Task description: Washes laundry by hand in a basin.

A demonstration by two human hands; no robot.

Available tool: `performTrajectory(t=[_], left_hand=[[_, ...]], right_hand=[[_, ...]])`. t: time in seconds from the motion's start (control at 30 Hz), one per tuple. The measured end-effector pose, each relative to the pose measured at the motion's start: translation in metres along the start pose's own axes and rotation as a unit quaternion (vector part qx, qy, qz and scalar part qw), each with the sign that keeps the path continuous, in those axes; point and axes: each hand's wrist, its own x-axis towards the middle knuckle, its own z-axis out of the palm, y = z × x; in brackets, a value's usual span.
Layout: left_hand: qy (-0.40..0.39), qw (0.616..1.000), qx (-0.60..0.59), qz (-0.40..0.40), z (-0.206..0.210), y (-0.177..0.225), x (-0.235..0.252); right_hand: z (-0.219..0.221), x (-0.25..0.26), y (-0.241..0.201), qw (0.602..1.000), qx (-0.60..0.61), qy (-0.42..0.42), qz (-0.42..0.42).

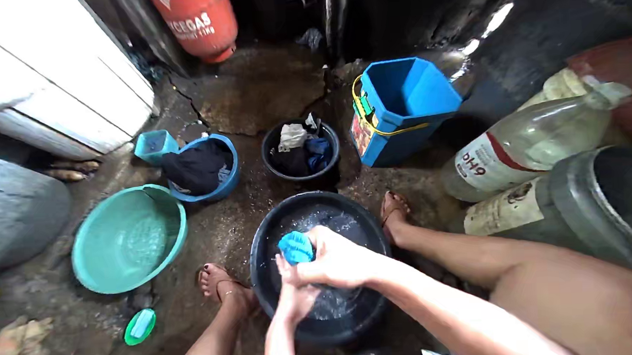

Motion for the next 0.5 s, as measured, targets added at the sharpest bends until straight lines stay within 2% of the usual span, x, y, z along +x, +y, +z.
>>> performTrajectory(t=[0.07,0.13,0.2,0.27,0.3,0.37,0.4,0.43,0.5], left_hand=[[0.027,0.997,-0.074,-0.016,0.017,0.021,-0.017],[0.044,0.979,-0.201,-0.005,0.026,0.032,-0.007],[0.078,0.971,-0.225,0.020,0.024,0.039,0.007],[0.064,0.982,-0.179,0.014,0.014,0.056,0.007],[0.053,0.989,-0.134,0.019,0.014,0.063,0.003],[0.001,0.996,-0.070,0.061,0.024,0.072,-0.006],[-0.033,0.994,-0.064,0.084,0.031,0.073,-0.008],[-0.063,0.990,-0.077,0.097,0.038,0.072,-0.009],[-0.098,0.977,-0.176,0.070,0.048,0.059,-0.012]], right_hand=[[0.003,-0.017,-0.031,0.990,0.050,-0.042,-0.122],[-0.013,-0.038,-0.038,0.986,0.071,-0.003,-0.149],[-0.046,-0.062,-0.019,0.979,0.126,0.151,-0.062],[-0.087,-0.069,0.024,0.926,0.181,0.320,0.080],[-0.102,-0.067,0.054,0.888,0.206,0.372,0.175],[-0.102,-0.063,0.105,0.835,0.271,0.360,0.317],[-0.090,-0.059,0.121,0.827,0.307,0.327,0.339],[-0.076,-0.055,0.135,0.831,0.346,0.282,0.332],[-0.050,-0.047,0.152,0.851,0.424,0.197,0.238]])
